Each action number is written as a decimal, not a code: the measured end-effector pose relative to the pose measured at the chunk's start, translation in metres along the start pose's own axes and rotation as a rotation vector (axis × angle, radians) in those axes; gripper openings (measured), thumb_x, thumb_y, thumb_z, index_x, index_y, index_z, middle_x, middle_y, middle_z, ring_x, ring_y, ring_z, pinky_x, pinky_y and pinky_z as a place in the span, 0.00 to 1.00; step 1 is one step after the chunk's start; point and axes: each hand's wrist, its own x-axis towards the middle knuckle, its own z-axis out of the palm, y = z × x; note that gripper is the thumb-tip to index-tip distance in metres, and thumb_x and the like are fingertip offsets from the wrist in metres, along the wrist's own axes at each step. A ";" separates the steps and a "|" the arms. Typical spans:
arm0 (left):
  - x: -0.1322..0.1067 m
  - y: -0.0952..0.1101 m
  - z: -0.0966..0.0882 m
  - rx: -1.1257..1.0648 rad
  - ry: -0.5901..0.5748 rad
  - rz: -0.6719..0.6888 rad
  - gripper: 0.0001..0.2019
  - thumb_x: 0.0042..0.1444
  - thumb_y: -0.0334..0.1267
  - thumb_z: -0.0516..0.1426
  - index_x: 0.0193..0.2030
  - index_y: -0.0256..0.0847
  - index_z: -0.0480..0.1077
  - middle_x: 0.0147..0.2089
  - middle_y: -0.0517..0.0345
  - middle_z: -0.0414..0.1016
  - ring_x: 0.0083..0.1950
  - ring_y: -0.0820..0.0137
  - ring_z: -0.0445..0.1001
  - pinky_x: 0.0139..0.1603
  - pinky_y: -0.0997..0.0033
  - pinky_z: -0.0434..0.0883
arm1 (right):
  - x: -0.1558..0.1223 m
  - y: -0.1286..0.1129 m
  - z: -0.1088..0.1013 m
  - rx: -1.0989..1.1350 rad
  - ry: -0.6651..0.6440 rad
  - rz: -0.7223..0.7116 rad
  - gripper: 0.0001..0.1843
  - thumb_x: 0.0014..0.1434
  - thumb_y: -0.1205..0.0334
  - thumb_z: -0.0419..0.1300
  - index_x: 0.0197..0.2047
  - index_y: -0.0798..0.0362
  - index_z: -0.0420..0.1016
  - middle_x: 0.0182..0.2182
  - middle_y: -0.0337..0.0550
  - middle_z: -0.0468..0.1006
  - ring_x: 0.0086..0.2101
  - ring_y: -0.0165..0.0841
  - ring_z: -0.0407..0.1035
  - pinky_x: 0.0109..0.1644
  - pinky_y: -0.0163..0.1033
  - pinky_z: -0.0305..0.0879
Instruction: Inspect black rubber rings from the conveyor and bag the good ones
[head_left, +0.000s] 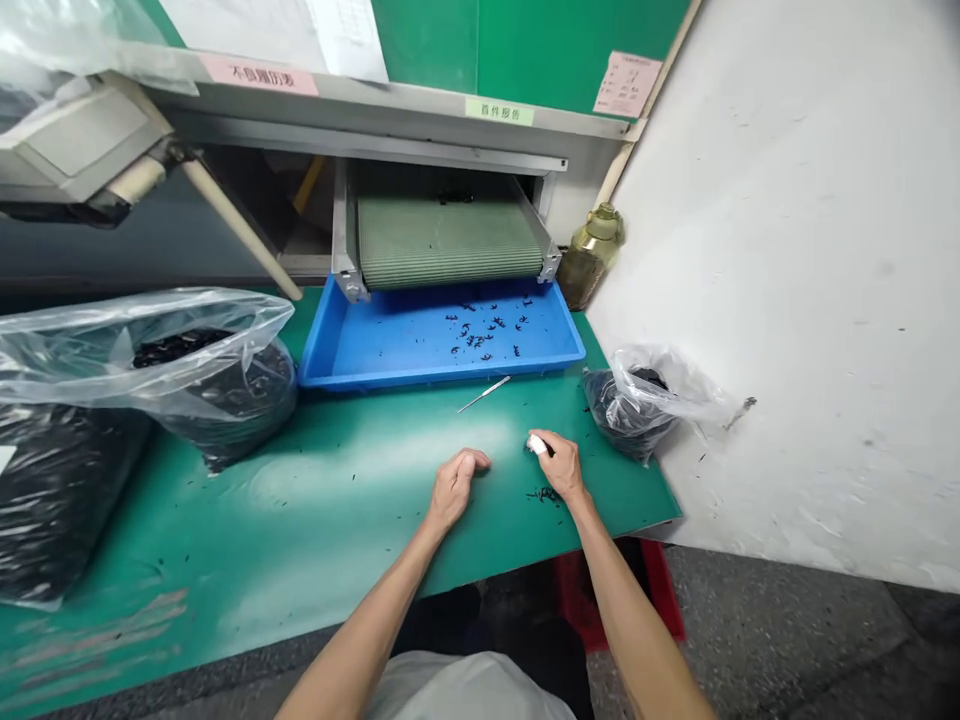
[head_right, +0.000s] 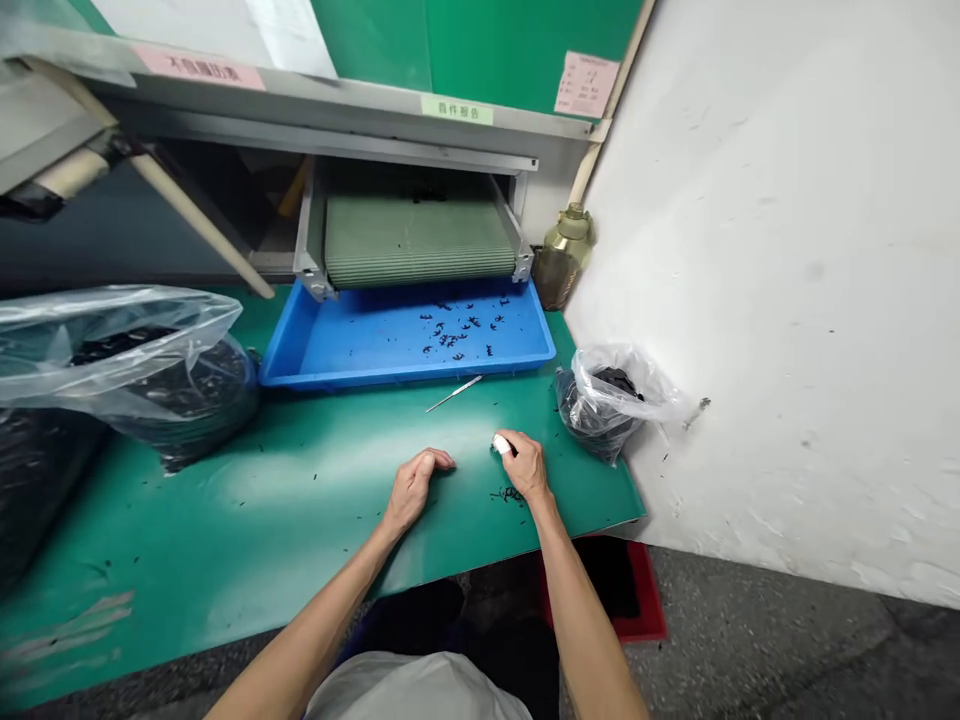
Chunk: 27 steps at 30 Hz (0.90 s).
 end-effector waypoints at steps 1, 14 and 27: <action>0.000 0.002 -0.001 -0.047 -0.004 -0.025 0.20 0.58 0.52 0.47 0.28 0.40 0.69 0.34 0.51 0.73 0.38 0.64 0.71 0.46 0.63 0.67 | -0.004 -0.001 -0.002 0.022 -0.003 0.005 0.14 0.58 0.64 0.51 0.43 0.53 0.76 0.33 0.43 0.80 0.34 0.33 0.74 0.40 0.36 0.70; -0.130 -0.042 0.091 -0.831 -0.637 -1.079 0.16 0.58 0.40 0.51 0.34 0.31 0.75 0.36 0.43 0.78 0.38 0.65 0.78 0.43 0.67 0.69 | 0.012 0.032 -0.025 0.167 -0.033 0.028 0.13 0.58 0.63 0.52 0.41 0.53 0.77 0.38 0.45 0.79 0.39 0.34 0.73 0.45 0.39 0.67; -0.104 -0.092 0.121 -0.934 -0.616 -1.100 0.17 0.60 0.42 0.50 0.48 0.30 0.70 0.54 0.40 0.71 0.57 0.62 0.69 0.64 0.61 0.54 | -0.056 -0.015 -0.027 0.284 -0.401 -0.069 0.08 0.57 0.63 0.58 0.38 0.48 0.79 0.35 0.40 0.80 0.36 0.33 0.74 0.41 0.37 0.67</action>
